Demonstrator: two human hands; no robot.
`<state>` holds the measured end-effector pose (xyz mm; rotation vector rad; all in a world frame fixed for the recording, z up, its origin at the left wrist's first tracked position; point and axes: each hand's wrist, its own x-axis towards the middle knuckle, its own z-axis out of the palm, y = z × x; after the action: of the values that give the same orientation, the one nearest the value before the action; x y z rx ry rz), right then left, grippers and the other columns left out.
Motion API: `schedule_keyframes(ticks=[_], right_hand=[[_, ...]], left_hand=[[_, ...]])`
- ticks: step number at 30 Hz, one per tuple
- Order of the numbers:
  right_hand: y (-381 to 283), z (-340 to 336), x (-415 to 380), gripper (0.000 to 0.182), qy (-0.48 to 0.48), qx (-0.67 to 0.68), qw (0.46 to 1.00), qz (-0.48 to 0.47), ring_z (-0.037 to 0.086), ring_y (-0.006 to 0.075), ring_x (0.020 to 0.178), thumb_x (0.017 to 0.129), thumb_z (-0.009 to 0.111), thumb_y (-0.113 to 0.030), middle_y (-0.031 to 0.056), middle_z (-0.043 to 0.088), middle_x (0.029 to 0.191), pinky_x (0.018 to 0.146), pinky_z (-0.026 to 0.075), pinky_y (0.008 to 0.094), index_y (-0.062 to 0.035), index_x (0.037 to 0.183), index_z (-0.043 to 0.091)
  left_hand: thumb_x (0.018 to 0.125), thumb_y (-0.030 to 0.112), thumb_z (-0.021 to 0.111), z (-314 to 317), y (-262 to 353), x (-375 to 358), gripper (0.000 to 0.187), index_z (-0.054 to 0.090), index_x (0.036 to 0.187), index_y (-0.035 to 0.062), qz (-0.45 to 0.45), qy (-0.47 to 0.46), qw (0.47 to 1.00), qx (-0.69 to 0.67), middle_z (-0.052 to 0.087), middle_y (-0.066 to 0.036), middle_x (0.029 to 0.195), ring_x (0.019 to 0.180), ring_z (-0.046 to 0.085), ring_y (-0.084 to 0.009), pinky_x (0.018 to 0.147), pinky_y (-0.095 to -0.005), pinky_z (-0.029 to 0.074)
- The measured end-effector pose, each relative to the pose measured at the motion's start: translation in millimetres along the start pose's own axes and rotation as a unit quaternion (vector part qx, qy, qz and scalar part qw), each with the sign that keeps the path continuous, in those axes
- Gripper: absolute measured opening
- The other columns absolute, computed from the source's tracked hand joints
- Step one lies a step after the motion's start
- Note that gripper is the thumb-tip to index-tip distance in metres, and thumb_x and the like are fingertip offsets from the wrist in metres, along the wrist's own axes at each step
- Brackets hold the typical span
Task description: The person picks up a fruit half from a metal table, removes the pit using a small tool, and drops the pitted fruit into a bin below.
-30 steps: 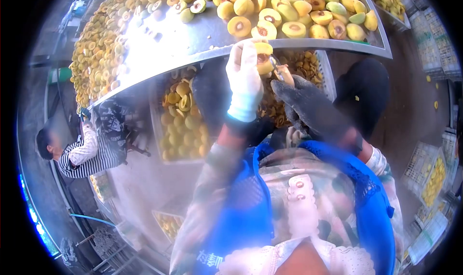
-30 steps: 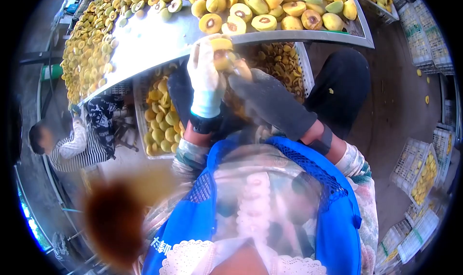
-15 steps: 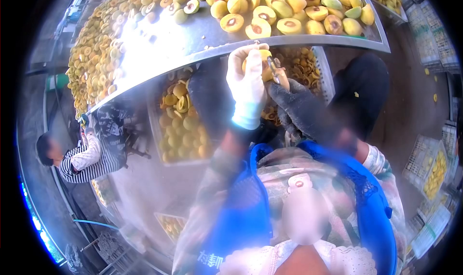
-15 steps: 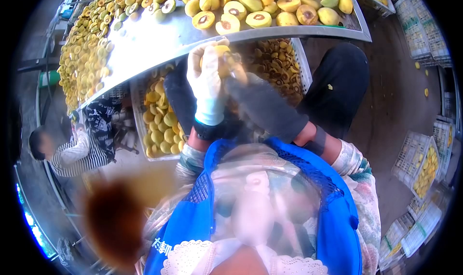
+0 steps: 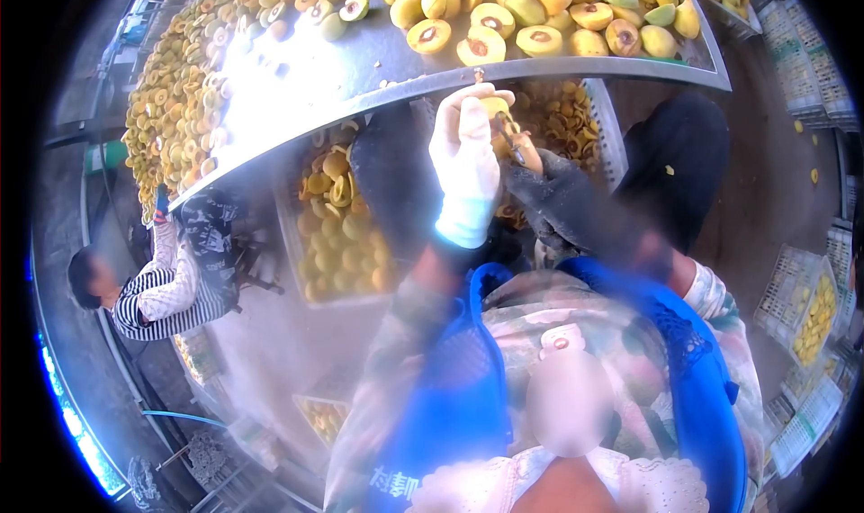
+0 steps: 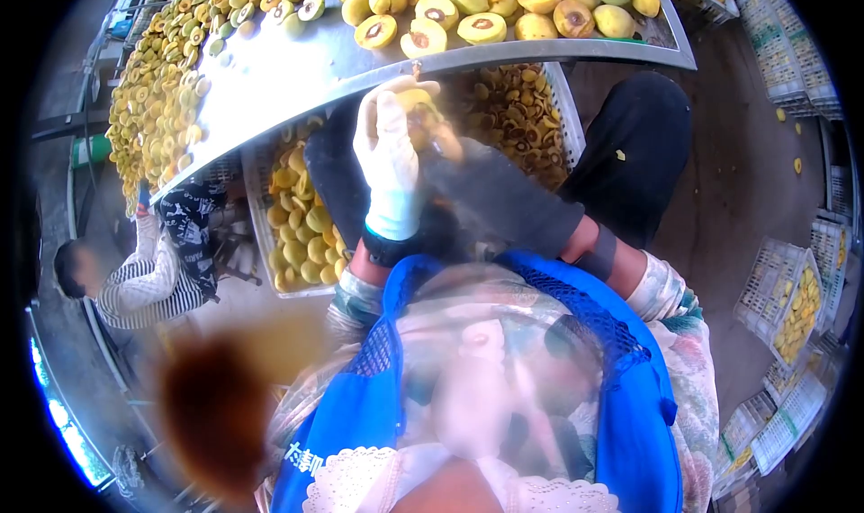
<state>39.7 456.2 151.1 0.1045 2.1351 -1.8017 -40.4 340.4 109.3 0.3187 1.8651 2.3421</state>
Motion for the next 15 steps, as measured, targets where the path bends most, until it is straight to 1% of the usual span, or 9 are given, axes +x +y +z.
schedule_keyframes(ticks=[3,6,9,11,12,13,14,15], right_hand=[[-2,-1,-1,0.027,-0.007,0.008,1.0,0.014,0.063,0.0267,0.071,0.088,0.058,-0.011,0.0127,0.061,0.087,0.058,0.051,0.036,0.0009,0.112,0.056],[-3,-2,-2,0.027,-0.011,0.017,0.999,0.03,0.063,0.0268,0.072,0.088,0.058,-0.011,0.0124,0.062,0.088,0.059,0.051,0.0357,0.0017,0.111,0.056],[-4,-3,-2,0.027,-0.008,0.028,0.998,0.062,0.064,0.0268,0.072,0.087,0.058,-0.011,0.012,0.062,0.088,0.059,0.052,0.0353,0.0025,0.111,0.056],[-5,-4,-2,0.027,-0.009,0.038,0.994,0.099,0.064,0.0269,0.073,0.087,0.059,-0.011,0.0118,0.062,0.088,0.06,0.052,0.0351,0.003,0.11,0.056],[-5,-5,-1,0.027,-0.012,0.048,0.991,0.121,0.064,0.0269,0.073,0.087,0.059,-0.011,0.0117,0.062,0.089,0.06,0.053,0.035,0.0033,0.11,0.056],[-5,-7,0,0.027,-0.017,0.073,0.988,0.133,0.064,0.027,0.074,0.087,0.059,-0.011,0.0116,0.062,0.089,0.06,0.053,0.0349,0.0035,0.11,0.056],[-5,-6,0,0.027,-0.022,0.106,0.983,0.151,0.064,0.027,0.074,0.087,0.059,-0.011,0.0114,0.062,0.089,0.06,0.053,0.0348,0.0038,0.11,0.056],[-3,-6,0,0.026,-0.038,0.157,0.975,0.155,0.061,0.0238,0.069,0.088,0.06,-0.016,0.0092,0.06,0.083,0.057,0.05,0.0329,0.0021,0.106,0.056]], left_hand=[[0.102,0.031,0.049,-2,4,-1,0.034,0.058,0.113,-0.0004,-0.061,-0.011,0.996,-0.066,0.07,-0.015,0.1,0.088,0.063,-0.0171,0.084,-0.0283,0.05],[0.102,0.034,0.05,-2,3,-4,0.038,0.058,0.114,-0.0012,-0.015,-0.021,1.0,0.0,0.07,-0.015,0.099,0.089,0.063,-0.0177,0.085,-0.0298,0.05],[0.101,0.035,0.051,-4,4,2,0.04,0.058,0.116,-0.0021,-0.015,-0.043,0.999,-0.006,0.069,-0.017,0.103,0.087,0.064,-0.0185,0.081,-0.0319,0.052],[0.101,0.035,0.052,-6,18,7,0.042,0.057,0.118,-0.0029,-0.092,-0.105,0.988,-0.066,0.068,-0.017,0.105,0.084,0.064,-0.0194,0.079,-0.0332,0.053],[0.1,0.035,0.053,-9,24,10,0.043,0.057,0.119,-0.0033,-0.13,-0.136,0.977,-0.096,0.067,-0.017,0.106,0.083,0.065,-0.0198,0.079,-0.0338,0.054],[0.1,0.035,0.054,-17,28,15,0.045,0.054,0.123,-0.0042,-0.177,-0.167,0.957,-0.158,0.066,-0.017,0.109,0.081,0.064,-0.0198,0.078,-0.0334,0.054],[0.104,0.042,0.04,-14,30,16,0.054,0.053,0.123,-0.0076,-0.168,-0.135,0.97,-0.114,0.065,-0.021,0.109,0.069,0.064,-0.0222,0.065,-0.0317,0.055],[0.102,0.038,0.048,-11,35,16,0.047,0.058,0.114,-0.0062,-0.172,-0.124,0.974,-0.083,0.067,-0.019,0.101,0.07,0.064,-0.0196,0.066,-0.0307,0.055]])
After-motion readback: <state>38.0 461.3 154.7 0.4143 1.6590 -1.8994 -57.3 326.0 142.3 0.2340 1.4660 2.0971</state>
